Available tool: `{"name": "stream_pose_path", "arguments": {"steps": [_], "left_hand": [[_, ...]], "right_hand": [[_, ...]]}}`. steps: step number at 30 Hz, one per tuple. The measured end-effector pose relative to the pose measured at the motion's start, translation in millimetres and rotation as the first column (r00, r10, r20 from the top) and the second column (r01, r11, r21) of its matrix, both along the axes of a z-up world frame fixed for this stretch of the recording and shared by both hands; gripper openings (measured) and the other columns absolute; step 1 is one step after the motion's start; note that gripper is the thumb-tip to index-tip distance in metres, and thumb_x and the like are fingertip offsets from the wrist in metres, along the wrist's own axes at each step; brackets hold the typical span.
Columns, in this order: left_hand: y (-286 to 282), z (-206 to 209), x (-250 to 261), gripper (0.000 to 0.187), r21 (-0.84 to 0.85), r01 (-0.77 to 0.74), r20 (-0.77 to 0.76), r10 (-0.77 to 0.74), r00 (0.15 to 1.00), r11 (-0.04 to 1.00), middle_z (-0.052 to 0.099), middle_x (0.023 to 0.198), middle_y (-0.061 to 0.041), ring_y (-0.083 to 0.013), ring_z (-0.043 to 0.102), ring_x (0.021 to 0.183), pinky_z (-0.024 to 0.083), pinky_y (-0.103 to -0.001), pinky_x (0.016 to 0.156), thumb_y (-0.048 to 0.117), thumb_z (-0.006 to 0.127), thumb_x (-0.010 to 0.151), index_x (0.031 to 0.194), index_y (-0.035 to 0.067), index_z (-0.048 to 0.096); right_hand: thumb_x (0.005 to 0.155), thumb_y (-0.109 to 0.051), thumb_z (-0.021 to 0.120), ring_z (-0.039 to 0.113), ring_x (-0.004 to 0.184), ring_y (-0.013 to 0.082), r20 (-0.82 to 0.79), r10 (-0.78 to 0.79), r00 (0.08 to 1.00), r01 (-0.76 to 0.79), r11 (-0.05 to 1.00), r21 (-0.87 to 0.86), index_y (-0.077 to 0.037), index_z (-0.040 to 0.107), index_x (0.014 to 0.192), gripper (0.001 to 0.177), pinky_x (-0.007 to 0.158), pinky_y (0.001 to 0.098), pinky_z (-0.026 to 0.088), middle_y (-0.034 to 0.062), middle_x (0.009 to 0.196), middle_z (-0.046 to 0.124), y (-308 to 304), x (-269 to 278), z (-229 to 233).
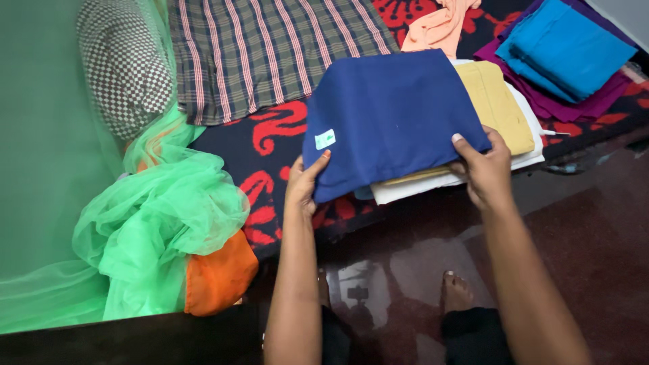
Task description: The person folds different colored fabric pieces on a bed and kemudian places them on a metal shelf.
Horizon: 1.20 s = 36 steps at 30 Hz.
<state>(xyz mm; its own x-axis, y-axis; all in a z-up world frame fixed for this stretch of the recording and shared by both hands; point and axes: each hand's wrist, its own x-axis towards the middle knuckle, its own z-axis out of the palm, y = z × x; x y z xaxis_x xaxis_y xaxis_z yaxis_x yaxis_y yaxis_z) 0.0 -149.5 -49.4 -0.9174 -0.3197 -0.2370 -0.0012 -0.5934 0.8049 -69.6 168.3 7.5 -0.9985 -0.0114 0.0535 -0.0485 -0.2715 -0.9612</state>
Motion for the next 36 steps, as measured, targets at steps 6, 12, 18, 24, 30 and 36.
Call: {"name": "stream_pose_path", "arguments": {"steps": [6, 12, 18, 24, 30, 36], "left_hand": [[8, 40, 7, 0.050, -0.070, -0.175, -0.322, 0.143, 0.936, 0.982, 0.069, 0.119, -0.013, -0.0206, 0.069, 0.105, 0.056, -0.035, 0.095, 0.000, 0.075, 0.090, 0.136, -0.004, 0.057], [45, 81, 1, 0.065, -0.050, -0.081, -0.494, 0.046, 0.868, 0.996, 0.061, 0.137, -0.008, -0.0172, 0.063, 0.119, 0.052, -0.033, 0.106, -0.005, 0.069, 0.094, 0.153, -0.005, 0.042], [78, 54, -31, 0.063, -0.219, -0.089, -0.184, 0.049, 0.982, 0.972, 0.071, 0.120, -0.022, -0.0187, 0.072, 0.102, 0.059, -0.031, 0.089, 0.004, 0.070, 0.090, 0.146, -0.007, 0.042], [77, 56, -26, 0.055, -0.384, -0.133, -0.093, 0.105, 0.990, 0.914, 0.077, 0.097, -0.021, -0.0159, 0.072, 0.081, 0.057, -0.027, 0.070, 0.014, 0.074, 0.090, 0.136, -0.006, 0.050], [81, 74, -9, 0.054, -0.858, -0.342, -0.221, 0.326, 0.919, 0.383, 0.061, 0.094, -0.007, -0.0158, 0.059, 0.070, 0.053, -0.030, 0.063, 0.038, 0.088, 0.083, 0.114, -0.002, 0.068], [74, 84, 3, 0.068, -0.886, -0.144, -0.035, 0.247, 0.968, 0.440, 0.069, 0.081, -0.008, -0.0170, 0.067, 0.070, 0.054, -0.032, 0.065, 0.050, 0.085, 0.075, 0.117, 0.000, 0.065]], "right_hand": [[0.096, 0.002, 0.069, 0.065, 0.080, 0.0113, -0.030, -0.064, 0.997, 0.058, 0.982, -0.178, -0.003, 0.056, 0.137, 0.043, 0.053, 0.0215, 0.048, 0.0057, 0.111, 0.068, -6, -5, -2], [0.102, 0.012, 0.071, 0.071, 0.113, 0.0211, -0.349, -0.242, 0.906, 0.116, 0.932, -0.344, 0.000, 0.057, 0.143, 0.045, 0.095, 0.0325, 0.065, 0.0111, 0.128, 0.069, 38, -24, -12], [0.090, 0.006, 0.070, 0.072, 0.098, 0.0181, 0.080, -0.280, 0.957, 0.290, 0.943, -0.165, -0.008, 0.041, 0.143, 0.062, 0.070, 0.0326, 0.061, 0.0096, 0.125, 0.062, 69, -44, -39], [0.096, 0.004, 0.077, 0.049, 0.144, 0.0403, -0.655, -0.299, 0.694, 0.603, 0.738, 0.302, 0.001, 0.025, 0.160, 0.083, 0.122, 0.0539, 0.036, 0.0289, 0.155, 0.045, 69, -38, -38], [0.107, -0.039, 0.057, 0.026, 0.155, 0.0456, -0.540, 0.249, 0.804, 0.403, 0.440, 0.802, -0.001, 0.047, 0.153, 0.061, 0.125, 0.0587, 0.017, 0.0242, 0.164, 0.036, 7, -7, 6], [0.102, -0.046, 0.056, 0.032, 0.154, 0.0376, -0.491, 0.578, 0.652, 0.277, 0.421, 0.864, -0.004, 0.046, 0.153, 0.067, 0.126, 0.0563, 0.018, 0.0165, 0.162, 0.042, -36, 32, 17]]}}
